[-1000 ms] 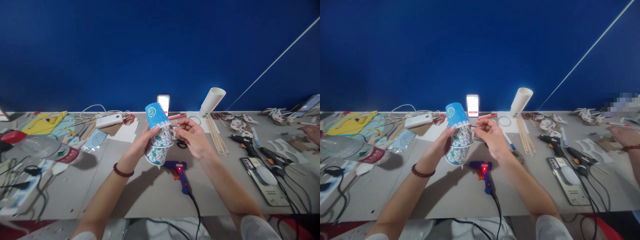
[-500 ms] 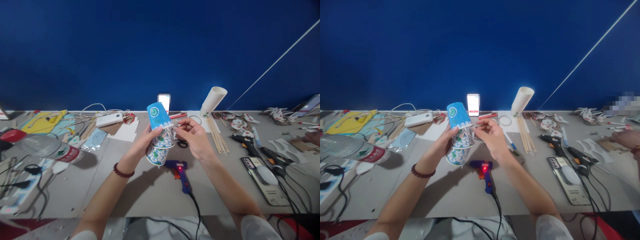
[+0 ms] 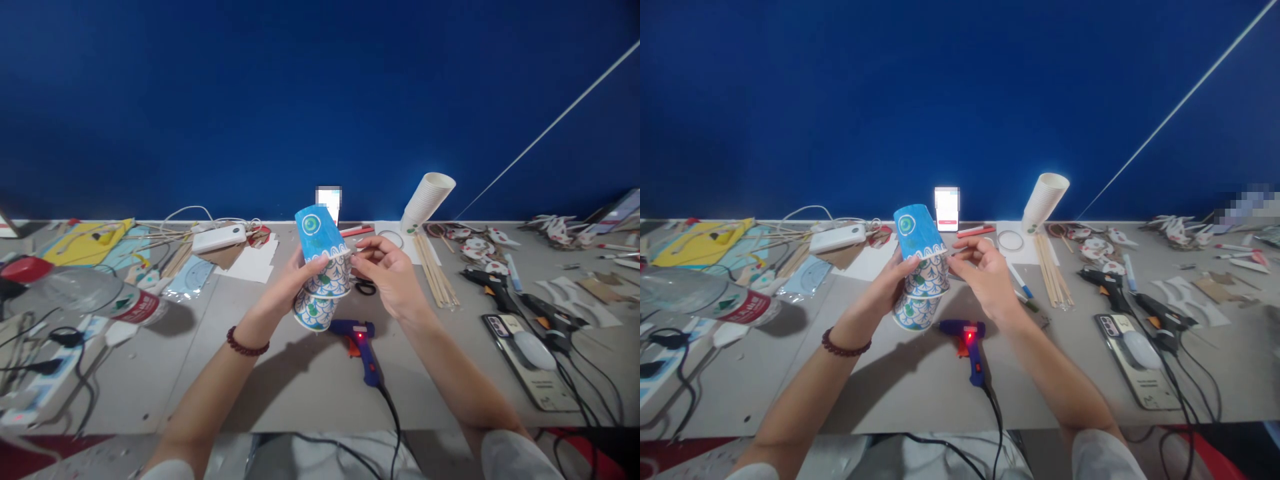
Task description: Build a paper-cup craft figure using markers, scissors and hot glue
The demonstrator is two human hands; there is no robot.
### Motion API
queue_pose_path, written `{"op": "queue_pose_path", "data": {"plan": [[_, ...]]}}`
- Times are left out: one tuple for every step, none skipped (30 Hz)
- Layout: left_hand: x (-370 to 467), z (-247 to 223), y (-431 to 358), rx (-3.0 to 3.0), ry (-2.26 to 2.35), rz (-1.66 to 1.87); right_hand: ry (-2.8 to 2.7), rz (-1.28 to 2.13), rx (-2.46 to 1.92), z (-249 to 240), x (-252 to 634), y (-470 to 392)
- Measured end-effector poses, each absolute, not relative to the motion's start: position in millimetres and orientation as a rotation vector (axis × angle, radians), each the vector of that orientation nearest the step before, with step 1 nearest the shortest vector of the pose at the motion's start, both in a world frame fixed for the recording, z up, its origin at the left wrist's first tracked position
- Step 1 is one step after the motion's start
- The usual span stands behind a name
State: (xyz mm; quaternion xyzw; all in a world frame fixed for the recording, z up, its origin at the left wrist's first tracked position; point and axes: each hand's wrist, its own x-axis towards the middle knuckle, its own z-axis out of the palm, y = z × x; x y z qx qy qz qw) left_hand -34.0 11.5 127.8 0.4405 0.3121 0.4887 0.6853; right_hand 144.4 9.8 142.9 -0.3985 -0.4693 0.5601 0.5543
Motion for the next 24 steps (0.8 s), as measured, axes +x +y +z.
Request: {"op": "queue_pose_path", "data": {"plan": [[-33.9, 128.0, 11.3, 0.989, 0.696, 1.092, -1.113, 1.322, -0.943, 143.2, 144.5, 9.7], [-33.8, 128.1, 11.1, 0.989, 0.692, 1.091, -1.117, 1.318, -0.943, 143.3, 144.6, 9.7], [-33.6, 128.3, 10.9, 0.989, 0.687, 1.092, -1.124, 1.313, -0.945, 143.3, 144.7, 9.6], [-33.4, 128.5, 10.7, 0.988, 0.684, 1.093, -1.130, 1.306, -0.948, 143.2, 144.8, 9.5], [-33.2, 128.7, 10.6, 0.989, 0.681, 1.095, -1.136, 1.299, -0.952, 142.8, 144.9, 9.4], [-33.0, 128.8, 10.6, 0.990, 0.681, 1.095, -1.142, 1.291, -0.955, 142.4, 145.1, 9.3], [-32.9, 129.0, 10.6, 0.991, 0.682, 1.096, -1.147, 1.285, -0.957, 141.9, 145.1, 9.2], [-32.8, 129.1, 10.6, 0.992, 0.685, 1.095, -1.150, 1.280, -0.958, 141.4, 145.2, 9.2], [-32.7, 129.2, 10.6, 0.993, 0.689, 1.095, -1.151, 1.278, -0.957, 140.9, 145.2, 9.1], [-32.6, 129.3, 10.6, 0.994, 0.695, 1.096, -1.150, 1.279, -0.955, 140.5, 145.1, 9.1], [-32.7, 129.3, 10.5, 0.995, 0.703, 1.097, -1.149, 1.282, -0.952, 140.3, 145.1, 9.1], [-32.7, 129.3, 10.5, 0.997, 0.712, 1.098, -1.149, 1.284, -0.950, 140.2, 145.0, 9.0], [-32.7, 129.4, 10.4, 0.998, 0.720, 1.096, -1.150, 1.284, -0.950, 140.2, 144.9, 9.0], [-32.8, 129.5, 10.3, 1.000, 0.728, 1.096, -1.153, 1.282, -0.952, 140.2, 144.9, 8.9], [-32.8, 129.7, 10.1, 1.003, 0.733, 1.096, -1.158, 1.275, -0.955, 140.3, 144.8, 8.8], [-32.8, 129.9, 9.9, 1.007, 0.735, 1.096, -1.165, 1.268, -0.959, 140.3, 144.8, 8.7], [-32.8, 130.2, 9.7, 1.012, 0.733, 1.096, -1.172, 1.261, -0.962, 140.3, 144.8, 8.6], [-32.7, 130.4, 9.6, 1.018, 0.728, 1.097, -1.176, 1.257, -0.962, 140.2, 144.8, 8.5], [-32.7, 130.5, 9.5, 1.023, 0.722, 1.098, -1.179, 1.254, -0.961, 140.1, 144.8, 8.5], [-32.5, 130.6, 9.5, 1.026, 0.718, 1.098, -1.179, 1.252, -0.959, 139.9, 144.8, 8.4], [-32.4, 130.6, 9.5, 1.027, 0.717, 1.098, -1.178, 1.252, -0.958, 139.8, 144.8, 8.4], [-32.2, 130.6, 9.7, 1.027, 0.717, 1.099, -1.177, 1.249, -0.959, 139.8, 144.8, 8.5], [-32.0, 130.6, 9.9, 1.028, 0.717, 1.099, -1.177, 1.246, -0.961, 139.9, 144.8, 8.4], [-31.8, 130.6, 10.0, 1.034, 0.714, 1.100, -1.179, 1.244, -0.965, 140.0, 144.8, 8.4]]}}
